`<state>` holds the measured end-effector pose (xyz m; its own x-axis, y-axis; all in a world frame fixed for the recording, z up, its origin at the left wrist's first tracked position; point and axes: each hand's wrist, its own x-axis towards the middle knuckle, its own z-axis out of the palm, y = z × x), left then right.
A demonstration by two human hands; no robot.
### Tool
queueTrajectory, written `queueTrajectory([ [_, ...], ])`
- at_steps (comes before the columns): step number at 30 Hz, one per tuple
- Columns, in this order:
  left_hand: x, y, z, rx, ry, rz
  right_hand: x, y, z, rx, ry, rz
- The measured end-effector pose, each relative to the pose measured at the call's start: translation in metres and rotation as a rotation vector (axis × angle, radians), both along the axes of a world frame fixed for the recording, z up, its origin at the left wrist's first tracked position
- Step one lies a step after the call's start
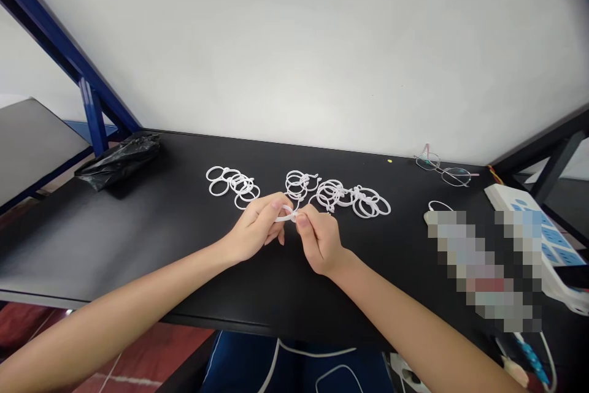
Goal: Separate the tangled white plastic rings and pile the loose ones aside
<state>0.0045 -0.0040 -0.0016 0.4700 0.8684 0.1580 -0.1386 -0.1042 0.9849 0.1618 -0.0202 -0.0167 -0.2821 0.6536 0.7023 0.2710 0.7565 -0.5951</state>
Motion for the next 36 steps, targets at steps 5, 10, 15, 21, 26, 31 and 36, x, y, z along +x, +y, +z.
queueTrajectory([
  [5,-0.0008,-0.0005,0.0011,0.028,0.012,0.011,-0.0019,-0.0023,-0.0007,0.022,0.018,-0.005],
  [10,-0.0020,-0.0006,-0.0001,0.043,0.012,0.009,-0.0020,-0.0027,-0.0026,0.024,0.015,-0.014],
  [15,-0.0023,0.0002,-0.0004,0.032,0.006,0.003,-0.0020,-0.0030,-0.0032,0.014,0.019,-0.007],
  [21,-0.0019,-0.0012,0.0017,0.044,0.006,0.012,-0.0028,-0.0035,-0.0041,0.004,0.025,-0.020],
  [26,-0.0014,-0.0019,0.0008,0.033,0.000,0.024,-0.0037,-0.0036,-0.0032,0.004,0.031,-0.028],
  [31,-0.0004,-0.0012,0.0011,0.020,0.003,0.013,-0.0036,-0.0040,-0.0016,-0.001,0.024,-0.030],
  [36,-0.0005,-0.0012,0.0018,0.027,-0.003,0.009,-0.0035,-0.0048,-0.0022,-0.014,0.023,-0.041],
])
